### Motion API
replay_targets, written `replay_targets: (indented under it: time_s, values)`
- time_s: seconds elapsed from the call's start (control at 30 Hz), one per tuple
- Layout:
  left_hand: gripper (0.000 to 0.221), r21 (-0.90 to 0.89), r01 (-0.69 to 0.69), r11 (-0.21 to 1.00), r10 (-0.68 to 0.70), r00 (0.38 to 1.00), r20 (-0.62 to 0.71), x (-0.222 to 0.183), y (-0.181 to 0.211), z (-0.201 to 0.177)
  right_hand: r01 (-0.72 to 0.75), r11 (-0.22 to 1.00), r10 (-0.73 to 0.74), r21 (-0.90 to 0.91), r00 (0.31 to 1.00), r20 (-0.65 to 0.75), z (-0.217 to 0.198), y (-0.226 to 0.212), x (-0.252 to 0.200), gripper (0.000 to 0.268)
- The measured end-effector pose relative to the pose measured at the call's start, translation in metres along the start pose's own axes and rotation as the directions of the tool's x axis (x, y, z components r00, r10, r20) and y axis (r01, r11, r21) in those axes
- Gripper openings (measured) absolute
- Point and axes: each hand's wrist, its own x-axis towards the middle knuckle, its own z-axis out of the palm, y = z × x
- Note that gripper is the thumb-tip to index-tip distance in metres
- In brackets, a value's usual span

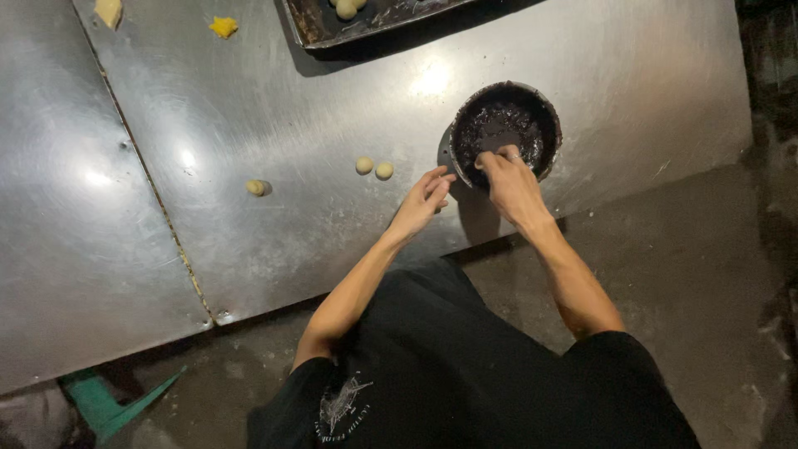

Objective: The person fills small pieces of dough with a dark filling from a bowl and shapes them into round rolls on a metal table.

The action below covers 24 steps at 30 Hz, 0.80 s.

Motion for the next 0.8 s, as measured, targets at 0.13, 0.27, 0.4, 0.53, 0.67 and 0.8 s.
replay_targets:
  time_s: [0.13, 0.27, 0.4, 0.53, 0.67, 0.8]
  values:
    - [0.065, -0.096, 0.049, 0.994, -0.048, 0.999, 0.012, 0.003, -0.004, 0.002, 0.024, 1.0, -0.023, -0.012, 0.999, 0.032, 0.014, 0.004, 0.01, 0.029]
    - [0.066, -0.084, 0.007, 0.996, -0.007, 1.0, 0.006, 0.001, -0.008, 0.007, -0.266, 0.912, 0.233, 0.313, 0.962, 0.14, 0.024, 0.012, 0.013, 0.013]
    - [0.062, -0.093, -0.116, 0.989, 0.119, 0.992, 0.033, -0.004, -0.003, 0.014, -0.583, 0.434, 0.414, 0.687, 0.806, 0.423, 0.009, 0.031, 0.012, 0.018]
    - [0.051, 0.408, -0.377, 0.831, 0.461, 0.879, -0.126, -0.013, 0.023, 0.012, -0.492, -0.01, 0.201, 0.871, 0.852, 0.483, -0.001, 0.027, 0.001, 0.022]
    - [0.035, 0.274, -0.469, 0.84, 0.51, 0.854, -0.101, -0.02, 0.027, 0.006, -0.414, -0.414, 0.045, 0.81, 0.88, 0.473, 0.016, 0.002, -0.006, 0.026]
    - [0.036, -0.136, -0.42, 0.897, 0.406, 0.906, -0.115, -0.021, 0.025, -0.02, -0.344, -0.369, 0.089, 0.863, 0.912, 0.401, 0.032, -0.03, -0.003, 0.025]
